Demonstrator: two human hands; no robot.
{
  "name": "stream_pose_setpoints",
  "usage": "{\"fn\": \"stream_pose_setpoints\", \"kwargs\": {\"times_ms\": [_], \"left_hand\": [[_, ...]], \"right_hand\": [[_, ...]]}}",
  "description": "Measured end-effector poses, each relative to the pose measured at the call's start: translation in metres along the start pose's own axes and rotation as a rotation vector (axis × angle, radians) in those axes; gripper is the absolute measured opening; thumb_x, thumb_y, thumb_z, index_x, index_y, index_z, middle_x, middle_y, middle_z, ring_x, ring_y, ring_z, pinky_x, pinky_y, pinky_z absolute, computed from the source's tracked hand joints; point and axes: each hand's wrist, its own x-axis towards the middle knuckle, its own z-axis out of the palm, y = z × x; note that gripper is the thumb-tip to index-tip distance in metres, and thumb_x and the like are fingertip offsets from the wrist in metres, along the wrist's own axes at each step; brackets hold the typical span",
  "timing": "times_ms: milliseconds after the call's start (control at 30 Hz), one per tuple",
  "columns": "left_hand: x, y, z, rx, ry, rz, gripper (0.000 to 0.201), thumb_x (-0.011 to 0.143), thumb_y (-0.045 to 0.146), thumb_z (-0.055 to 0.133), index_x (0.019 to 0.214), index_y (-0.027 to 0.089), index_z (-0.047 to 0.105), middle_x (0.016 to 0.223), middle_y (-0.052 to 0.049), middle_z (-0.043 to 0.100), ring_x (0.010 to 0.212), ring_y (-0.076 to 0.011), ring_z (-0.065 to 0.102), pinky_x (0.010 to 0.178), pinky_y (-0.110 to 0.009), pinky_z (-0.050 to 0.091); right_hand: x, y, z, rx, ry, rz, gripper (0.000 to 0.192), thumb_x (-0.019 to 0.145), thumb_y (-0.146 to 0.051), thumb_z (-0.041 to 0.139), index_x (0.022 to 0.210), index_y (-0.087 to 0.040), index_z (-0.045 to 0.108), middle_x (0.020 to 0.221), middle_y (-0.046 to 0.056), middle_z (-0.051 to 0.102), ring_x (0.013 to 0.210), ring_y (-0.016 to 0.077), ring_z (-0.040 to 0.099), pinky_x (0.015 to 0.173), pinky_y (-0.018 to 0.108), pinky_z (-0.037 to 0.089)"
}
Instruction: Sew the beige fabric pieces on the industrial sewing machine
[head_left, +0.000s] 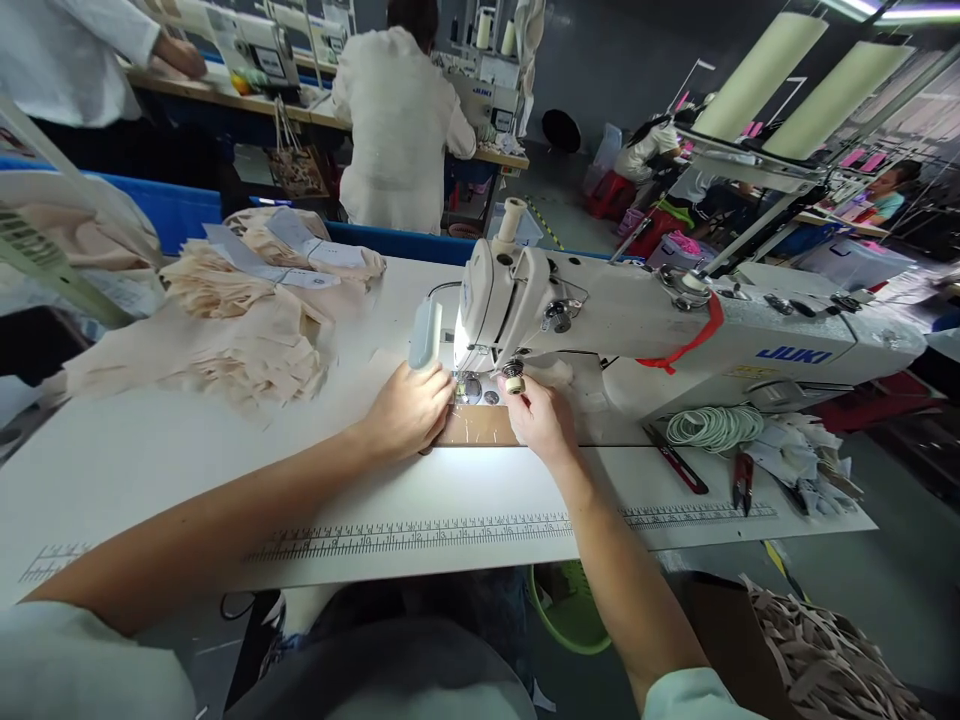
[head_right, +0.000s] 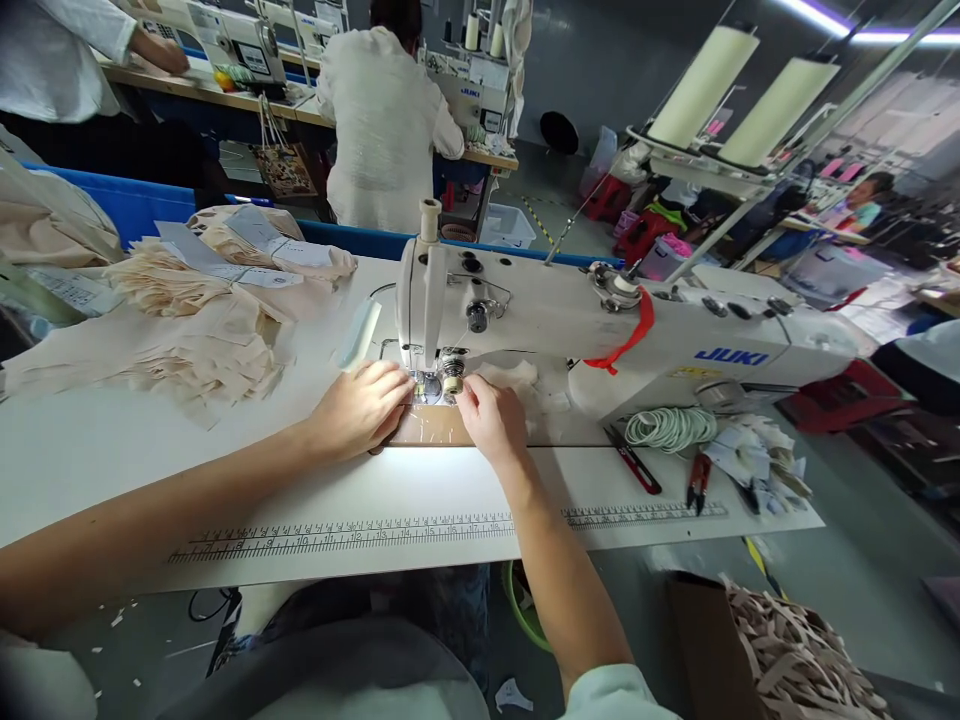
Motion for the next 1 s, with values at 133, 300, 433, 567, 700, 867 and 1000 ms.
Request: {"fn": "stream_pose_setpoints", "kwargs": {"times_ms": [133, 300, 433, 567, 700, 867, 1000], "left_hand": [[0.004, -0.01, -0.015, 0.134, -0.19, -0.339, 0.021, 0.084, 0.005, 0.045, 0.088, 0.012, 0.064, 0.093, -0.016, 0.064, 0.093, -0.031, 0.06, 0.069, -0.037, 0.043], [-0.002, -0.029, -0.038, -0.159, -0.246, -0.438, 0.026, 0.086, 0.016, 0.047, 0.062, 0.017, 0.056, 0.064, -0.004, 0.056, 0.061, -0.0166, 0.051, 0.058, -0.029, 0.031], [-0.02, -0.033, -0.05, -0.659, -0.282, -0.424, 0.035, 0.083, 0.028, 0.048, 0.05, 0.017, 0.044, 0.047, 0.003, 0.044, 0.048, -0.01, 0.038, 0.055, -0.026, 0.028], [-0.038, -0.023, -0.047, -0.849, -0.198, -0.487, 0.035, 0.079, 0.038, 0.053, 0.051, 0.017, 0.048, 0.046, 0.003, 0.045, 0.047, -0.0093, 0.037, 0.053, -0.024, 0.028], [-0.046, -0.01, -0.043, -0.9, -0.086, -0.577, 0.032, 0.077, 0.048, 0.054, 0.07, 0.017, 0.063, 0.054, 0.003, 0.053, 0.05, -0.0122, 0.045, 0.052, -0.024, 0.032], [-0.052, -0.004, -0.04, -0.773, 0.078, -0.647, 0.027, 0.076, 0.045, 0.047, 0.076, 0.019, 0.055, 0.065, 0.001, 0.059, 0.058, -0.0146, 0.049, 0.055, -0.026, 0.034], [-0.057, -0.004, -0.039, -0.755, 0.085, -0.701, 0.023, 0.083, 0.044, 0.04, 0.078, 0.022, 0.044, 0.051, 0.007, 0.045, 0.048, -0.0136, 0.039, 0.05, -0.026, 0.028]], "right_hand": [[-0.006, -0.009, -0.003, 0.04, -0.068, -0.078, 0.034, 0.097, -0.033, 0.046, 0.07, -0.02, 0.062, 0.057, 0.0, 0.057, 0.054, 0.0128, 0.047, 0.056, 0.026, 0.028], [-0.012, -0.039, 0.002, 0.21, -0.23, -0.132, 0.018, 0.094, -0.025, 0.051, 0.092, -0.02, 0.068, 0.083, 0.004, 0.066, 0.075, 0.0158, 0.059, 0.067, 0.026, 0.041], [-0.016, -0.059, 0.004, 0.197, -0.327, -0.048, 0.016, 0.092, -0.036, 0.06, 0.093, -0.021, 0.065, 0.092, 0.004, 0.064, 0.083, 0.018, 0.06, 0.072, 0.029, 0.044], [-0.013, -0.074, 0.006, 0.225, -0.415, -0.063, 0.025, 0.088, -0.045, 0.064, 0.086, -0.021, 0.059, 0.088, 0.001, 0.062, 0.085, 0.0178, 0.058, 0.075, 0.03, 0.044], [-0.014, -0.091, 0.015, 0.299, -0.438, -0.02, 0.027, 0.086, -0.044, 0.065, 0.077, -0.022, 0.052, 0.076, -0.001, 0.061, 0.075, 0.0178, 0.058, 0.066, 0.029, 0.042], [-0.022, -0.096, 0.024, 0.458, -0.355, 0.013, 0.017, 0.09, -0.018, 0.047, 0.103, -0.021, 0.059, 0.072, 0.0, 0.067, 0.076, 0.0196, 0.066, 0.072, 0.032, 0.048], [-0.027, -0.091, 0.018, 0.593, -0.386, -0.017, 0.021, 0.093, -0.017, 0.043, 0.109, -0.018, 0.055, 0.068, -0.001, 0.07, 0.071, 0.019, 0.068, 0.077, 0.035, 0.051]]}}
